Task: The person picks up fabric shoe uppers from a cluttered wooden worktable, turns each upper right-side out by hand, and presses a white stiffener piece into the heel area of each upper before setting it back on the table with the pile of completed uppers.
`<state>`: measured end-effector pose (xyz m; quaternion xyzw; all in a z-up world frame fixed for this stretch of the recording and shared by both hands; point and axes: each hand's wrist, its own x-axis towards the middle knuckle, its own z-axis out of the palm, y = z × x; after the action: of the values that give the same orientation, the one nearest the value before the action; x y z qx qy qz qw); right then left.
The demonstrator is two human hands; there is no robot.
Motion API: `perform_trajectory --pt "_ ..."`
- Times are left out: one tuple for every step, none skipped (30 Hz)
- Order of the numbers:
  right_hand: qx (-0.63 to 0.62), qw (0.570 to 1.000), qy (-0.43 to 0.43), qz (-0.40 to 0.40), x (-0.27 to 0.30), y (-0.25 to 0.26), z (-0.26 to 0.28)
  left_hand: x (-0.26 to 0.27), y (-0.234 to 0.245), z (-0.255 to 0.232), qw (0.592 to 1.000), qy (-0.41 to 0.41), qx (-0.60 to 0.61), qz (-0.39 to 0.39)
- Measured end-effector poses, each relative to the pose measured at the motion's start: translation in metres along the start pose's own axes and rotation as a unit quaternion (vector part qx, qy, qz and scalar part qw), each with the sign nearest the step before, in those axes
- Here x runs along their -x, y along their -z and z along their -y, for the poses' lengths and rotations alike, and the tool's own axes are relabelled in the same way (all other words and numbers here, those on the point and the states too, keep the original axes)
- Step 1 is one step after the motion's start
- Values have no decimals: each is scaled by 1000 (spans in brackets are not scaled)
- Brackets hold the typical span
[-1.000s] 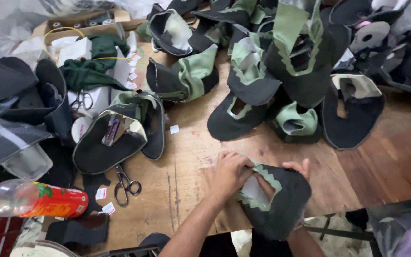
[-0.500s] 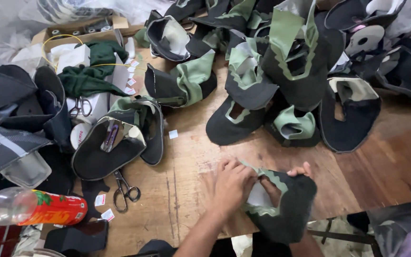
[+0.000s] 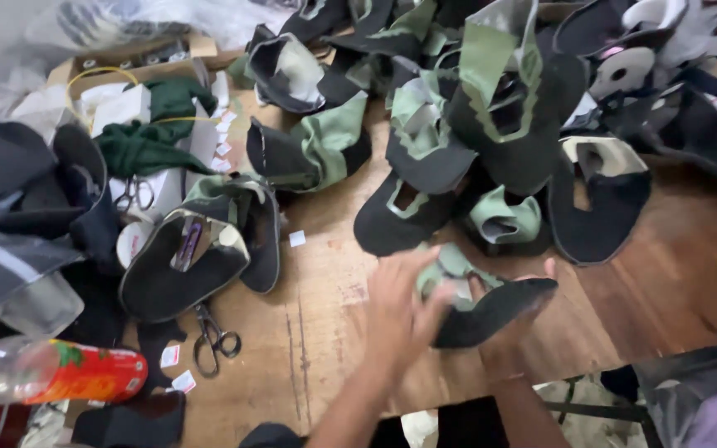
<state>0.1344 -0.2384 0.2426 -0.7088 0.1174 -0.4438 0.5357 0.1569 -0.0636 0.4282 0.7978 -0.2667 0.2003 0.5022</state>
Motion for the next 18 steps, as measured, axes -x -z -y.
perform_trajectory --pt "0 1000 2 -1 -4 -1 9 14 -1 -10 1000 -2 1 -1" --pt "18 999 34 5 -7 -1 18 28 -2 -20 997 -44 -64 -21" --pt "35 997 65 9 -9 -5 26 42 -1 -27 987 -88 -129 -39" --pt "33 997 65 6 -20 -10 29 44 -7 -15 987 -91 -130 -38" --pt "69 994 77 30 -22 -7 33 56 -13 -7 990 -28 -141 -4" --pt "105 989 89 54 -23 -4 36 68 -19 1 987 34 -151 29" --pt "108 989 84 57 -24 1 50 63 -12 4 987 40 -150 33" --pt "121 985 96 80 -26 6 65 57 -4 6 976 162 -100 103" --pt "131 980 115 94 -35 6 80 43 2 11 947 268 -47 173" --pt "133 980 116 89 -28 16 74 49 -5 27 948 263 -46 175" --pt "157 978 117 73 -18 26 70 62 -10 42 966 208 -105 116" --pt "182 975 117 57 -8 37 65 74 -15 56 973 150 -164 57" --pt "178 975 121 57 -8 37 66 70 -12 50 973 149 -166 53" --pt "203 970 102 81 -8 36 67 65 -9 44 973 71 -219 6" --pt "234 963 78 105 -4 41 69 66 -8 36 963 -5 -267 -34" --pt "235 963 76 106 -6 35 70 65 -7 29 963 -4 -266 -32" --pt "239 957 62 151 -4 33 72 67 -7 20 973 91 -208 45" --pt "241 949 49 195 -3 31 75 69 -6 10 964 185 -148 121"
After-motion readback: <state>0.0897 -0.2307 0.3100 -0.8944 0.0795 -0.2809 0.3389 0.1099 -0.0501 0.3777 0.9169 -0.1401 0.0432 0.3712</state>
